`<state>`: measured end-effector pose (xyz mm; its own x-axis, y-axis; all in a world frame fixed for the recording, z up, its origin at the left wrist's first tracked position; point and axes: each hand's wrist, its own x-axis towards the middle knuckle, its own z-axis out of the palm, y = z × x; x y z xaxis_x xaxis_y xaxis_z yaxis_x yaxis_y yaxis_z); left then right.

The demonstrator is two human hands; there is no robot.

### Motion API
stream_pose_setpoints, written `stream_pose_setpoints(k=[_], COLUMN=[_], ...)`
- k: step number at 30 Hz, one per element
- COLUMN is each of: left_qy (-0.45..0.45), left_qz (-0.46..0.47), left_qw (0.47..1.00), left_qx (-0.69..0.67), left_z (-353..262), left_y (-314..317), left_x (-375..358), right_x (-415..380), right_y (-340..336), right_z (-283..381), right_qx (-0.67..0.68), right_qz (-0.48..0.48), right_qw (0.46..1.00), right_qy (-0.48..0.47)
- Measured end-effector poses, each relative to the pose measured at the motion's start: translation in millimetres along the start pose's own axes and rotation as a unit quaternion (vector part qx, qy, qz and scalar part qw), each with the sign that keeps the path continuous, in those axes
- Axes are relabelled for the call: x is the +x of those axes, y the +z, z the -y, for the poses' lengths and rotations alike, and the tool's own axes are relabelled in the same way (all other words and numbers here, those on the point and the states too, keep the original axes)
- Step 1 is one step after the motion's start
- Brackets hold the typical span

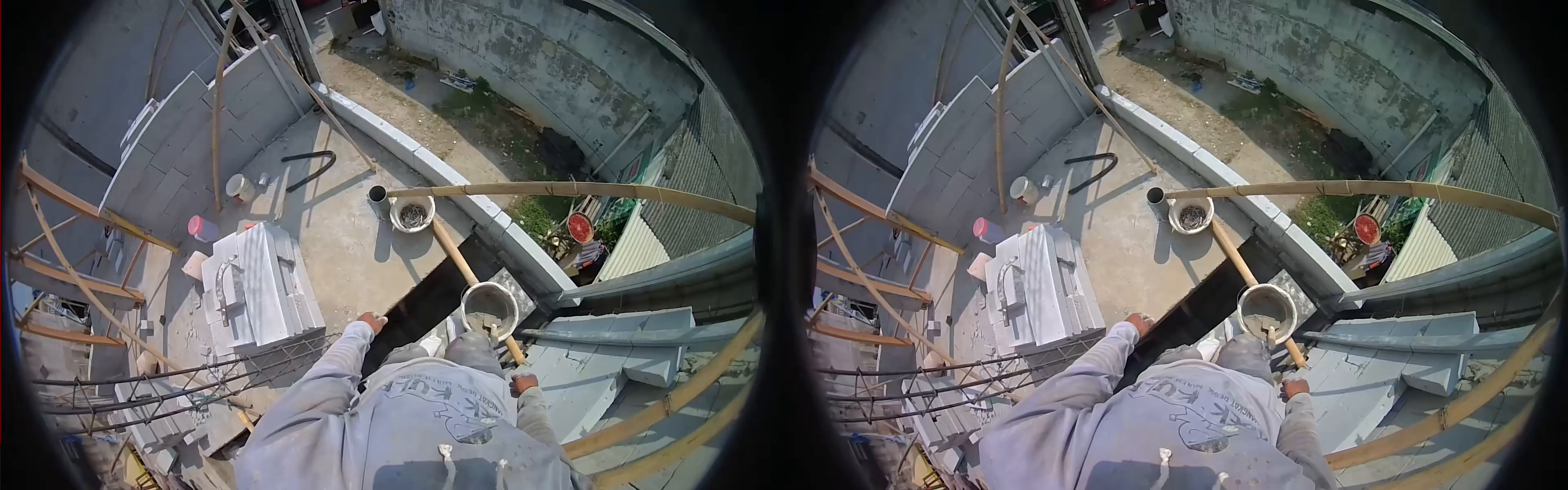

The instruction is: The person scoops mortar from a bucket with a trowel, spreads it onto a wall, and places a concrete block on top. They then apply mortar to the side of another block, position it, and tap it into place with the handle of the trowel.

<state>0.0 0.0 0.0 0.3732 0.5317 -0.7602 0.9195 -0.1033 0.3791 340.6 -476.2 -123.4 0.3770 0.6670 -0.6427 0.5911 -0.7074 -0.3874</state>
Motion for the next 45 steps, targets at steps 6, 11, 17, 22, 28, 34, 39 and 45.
stream_pose_setpoints(k=[6, 11, 17, 22, 28, 34, 39, 45], left_qy=[-0.130, -0.202, -0.088, -0.020, -0.078, -0.123, -0.113, -0.081], left_qz=[-0.031, -0.019, -0.060, -0.067, 0.009, 0.036, 0.008, 0.016], left_qw=[0.983, 0.963, 0.981, 0.978, 0.989, 0.988, 0.990, 0.993], left_qx=[-0.129, -0.178, -0.165, -0.199, -0.128, -0.082, -0.088, -0.089], left_z=[73, 32, -72, -117, -135, -111, -127, -161], left_y=[41, 51, 7, -12, 0, 13, 4, 3], left_x=[-12, -60, -72, -63, -67, -57, -55, -51], right_x=[77, 129, 130, 151, 117, 131, 137, 143], right_y=[-120, -165, -170, -94, -144, -144, -124, -157], right_z=[101, 158, 171, 103, 110, 114, 125, 134], right_qx=[-0.051, -0.040, 0.043, -0.036, 0.039, 0.032, 0.014, 0.061], right_qz=[0.075, 0.060, 0.083, 0.149, 0.165, 0.194, 0.199, 0.220], right_qw=[0.996, 0.996, 0.996, 0.988, 0.976, 0.971, 0.978, 0.969], right_qy=[0.001, -0.043, -0.011, 0.005, 0.138, 0.138, 0.060, 0.092])
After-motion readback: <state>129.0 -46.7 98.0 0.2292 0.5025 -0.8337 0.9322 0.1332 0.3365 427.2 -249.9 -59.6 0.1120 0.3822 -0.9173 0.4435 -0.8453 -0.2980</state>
